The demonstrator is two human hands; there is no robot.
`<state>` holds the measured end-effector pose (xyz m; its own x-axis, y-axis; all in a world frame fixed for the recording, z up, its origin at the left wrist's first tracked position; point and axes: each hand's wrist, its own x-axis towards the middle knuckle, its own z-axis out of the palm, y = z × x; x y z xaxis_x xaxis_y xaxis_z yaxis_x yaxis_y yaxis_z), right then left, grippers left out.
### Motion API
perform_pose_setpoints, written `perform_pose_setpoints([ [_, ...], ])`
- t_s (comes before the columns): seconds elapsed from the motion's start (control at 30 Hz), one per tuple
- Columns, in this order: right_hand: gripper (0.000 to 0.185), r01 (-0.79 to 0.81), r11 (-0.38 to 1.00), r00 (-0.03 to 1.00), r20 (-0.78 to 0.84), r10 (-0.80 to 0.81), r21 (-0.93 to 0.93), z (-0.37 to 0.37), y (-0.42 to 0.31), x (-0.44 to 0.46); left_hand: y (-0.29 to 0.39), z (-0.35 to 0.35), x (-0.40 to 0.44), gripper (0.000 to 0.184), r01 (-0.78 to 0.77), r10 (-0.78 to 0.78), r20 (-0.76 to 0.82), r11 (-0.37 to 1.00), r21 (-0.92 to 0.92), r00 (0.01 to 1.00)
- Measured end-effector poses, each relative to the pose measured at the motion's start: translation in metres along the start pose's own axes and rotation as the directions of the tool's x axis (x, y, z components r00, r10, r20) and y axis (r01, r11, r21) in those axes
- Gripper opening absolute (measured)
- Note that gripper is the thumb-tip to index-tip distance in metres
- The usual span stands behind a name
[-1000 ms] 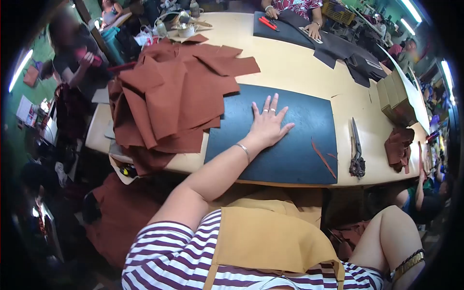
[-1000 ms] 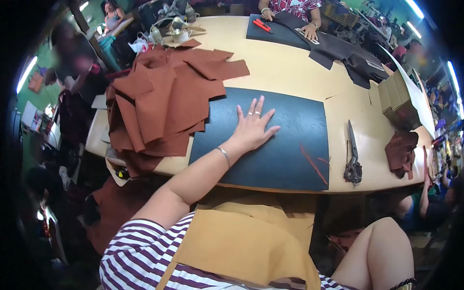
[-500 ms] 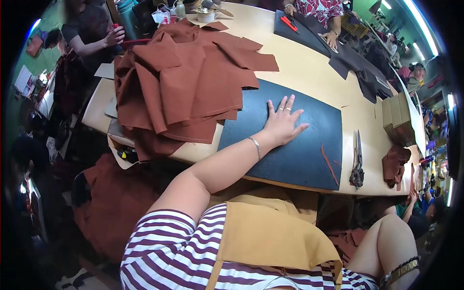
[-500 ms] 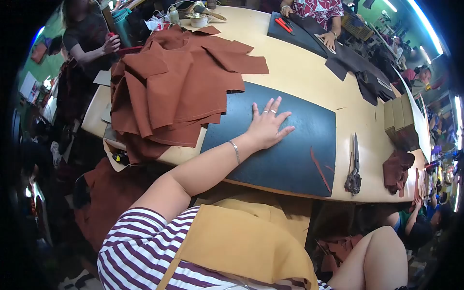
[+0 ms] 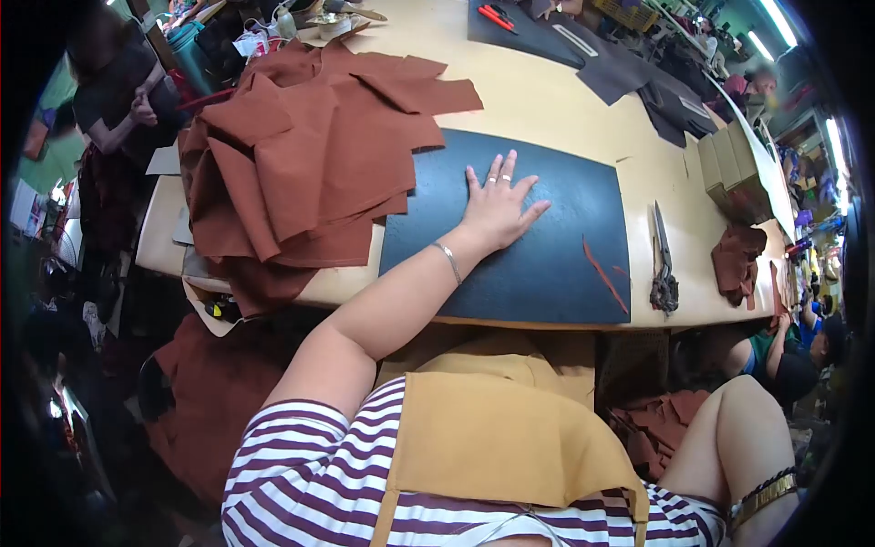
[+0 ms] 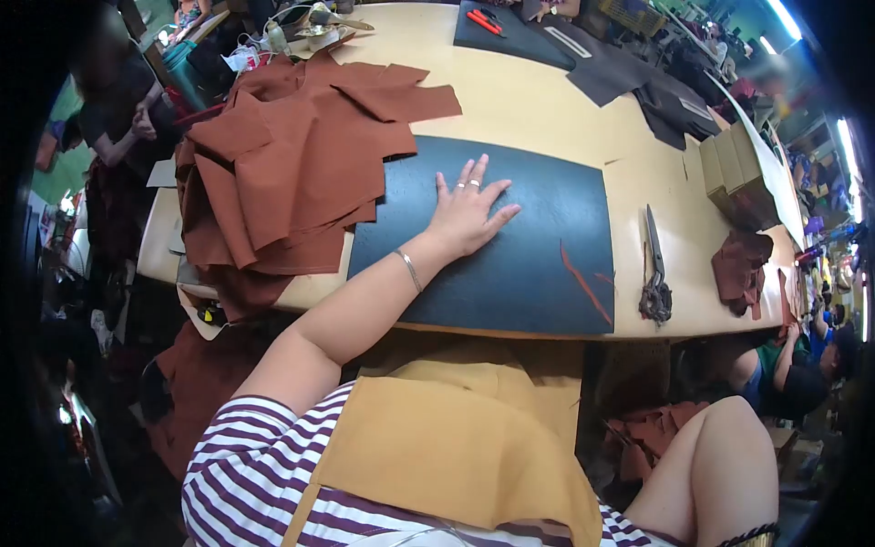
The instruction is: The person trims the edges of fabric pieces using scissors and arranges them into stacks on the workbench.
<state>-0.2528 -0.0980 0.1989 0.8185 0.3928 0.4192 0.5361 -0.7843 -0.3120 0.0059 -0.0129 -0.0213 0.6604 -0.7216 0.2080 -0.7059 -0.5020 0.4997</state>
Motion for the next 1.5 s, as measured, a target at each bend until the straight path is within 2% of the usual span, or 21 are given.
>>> perform_pose_setpoints([
  [0.13,0.023,-0.081,0.994,0.979,-0.192,0.065,-0.075,-0.02,0.005,-0.022,0.002,-0.003,0.0,0.058,0.003,-0.003,0.013,1.0,0.025,1.0],
  [0.27,0.023,-0.415,0.893,0.832,-0.469,0.295,-0.175,-0.012,0.032,-0.076,0.014,-0.015,0.0,0.05,-0.039,0.032,0.076,0.995,0.093,0.997],
  [0.37,0.024,-0.647,0.748,0.682,-0.55,0.482,-0.146,0.03,0.065,-0.145,0.015,-0.019,0.001,0.048,-0.091,0.078,0.117,0.99,0.111,0.99],
  [0.47,0.024,-0.816,0.571,0.517,-0.554,0.653,-0.089,0.089,0.077,-0.23,0.011,-0.01,-0.003,0.063,-0.199,0.158,0.191,0.955,0.22,0.969],
  [0.57,0.024,-0.921,0.385,0.352,-0.545,0.761,-0.058,0.121,0.071,-0.293,0.024,0.009,-0.005,0.074,-0.195,0.139,0.207,0.94,0.279,0.968],
  [0.67,0.026,-0.991,0.113,0.137,-0.503,0.853,-0.078,0.119,0.069,-0.345,0.069,0.023,-0.011,0.085,-0.336,0.248,0.306,0.9,0.279,0.919],
  [0.8,0.025,-0.959,-0.275,-0.276,-0.476,0.835,0.073,0.09,0.077,-0.411,0.131,0.033,-0.032,0.09,-0.712,0.656,0.474,0.697,-0.082,0.588],
  [0.87,0.025,-0.934,-0.344,-0.337,-0.557,0.759,0.097,0.068,0.082,-0.445,0.147,0.033,-0.042,0.087,-0.769,0.729,0.492,0.616,-0.168,0.476],
  [0.9,0.028,-0.952,-0.303,-0.266,-0.594,0.76,0.039,0.062,0.092,-0.484,0.145,0.033,-0.043,0.083,-0.767,0.737,0.456,0.62,-0.163,0.499],
  [1.0,0.042,-0.844,-0.48,-0.285,-0.558,0.779,-0.239,0.019,0.093,-0.535,0.138,0.035,-0.037,0.075,-0.612,0.688,0.369,0.725,-0.316,0.625],
  [1.03,0.052,-0.858,-0.411,-0.106,-0.675,0.73,-0.309,0.021,0.097,-0.583,0.14,0.034,-0.037,0.068,-0.632,0.701,0.34,0.713,-0.304,0.627],
  [1.07,0.056,-0.947,-0.274,-0.084,-0.697,0.712,-0.166,0.017,0.1,-0.623,0.139,0.036,-0.038,0.069,-0.668,0.704,0.348,0.705,-0.238,0.619],
  [1.1,0.058,-0.936,-0.351,-0.256,-0.641,0.724,-0.023,0.002,0.097,-0.616,0.141,0.036,-0.04,0.069,-0.685,0.7,0.355,0.703,-0.19,0.619],
  [1.13,0.06,-0.941,-0.316,-0.147,-0.695,0.704,-0.121,0.0,0.111,-0.674,0.14,0.039,-0.042,0.07,-0.683,0.695,0.351,0.708,-0.182,0.627],
  [1.17,0.06,-0.914,-0.4,-0.285,-0.592,0.754,-0.069,-0.023,0.104,-0.636,0.139,0.04,-0.042,0.069,-0.693,0.703,0.337,0.7,-0.172,0.627],
  [1.2,0.061,-0.882,-0.42,-0.166,-0.692,0.703,-0.215,-0.023,0.11,-0.656,0.138,0.04,-0.041,0.068,-0.704,0.721,0.311,0.685,-0.188,0.619],
  [1.27,0.069,-0.816,-0.44,-0.109,-0.648,0.754,-0.375,-0.029,0.127,-0.721,0.135,0.041,-0.043,0.067,-0.709,0.727,0.292,0.68,-0.186,0.622],
  [1.37,0.078,-0.594,-0.618,-0.415,-0.463,0.783,-0.514,-0.05,0.134,-0.687,0.136,0.038,-0.043,0.066,-0.696,0.721,0.298,0.689,-0.205,0.626],
  [1.4,0.077,-0.603,-0.69,-0.517,-0.463,0.72,-0.4,-0.051,0.138,-0.686,0.135,0.039,-0.043,0.065,-0.698,0.722,0.308,0.686,-0.205,0.619],
  [1.47,0.071,-0.579,-0.711,-0.691,-0.224,0.688,-0.399,-0.058,0.147,-0.695,0.135,0.038,-0.043,0.065,-0.692,0.715,0.311,0.693,-0.201,0.626],
  [1.5,0.069,-0.574,-0.73,-0.712,-0.215,0.669,-0.372,-0.06,0.148,-0.698,0.137,0.038,-0.042,0.065,-0.694,0.72,0.311,0.689,-0.209,0.621],
])
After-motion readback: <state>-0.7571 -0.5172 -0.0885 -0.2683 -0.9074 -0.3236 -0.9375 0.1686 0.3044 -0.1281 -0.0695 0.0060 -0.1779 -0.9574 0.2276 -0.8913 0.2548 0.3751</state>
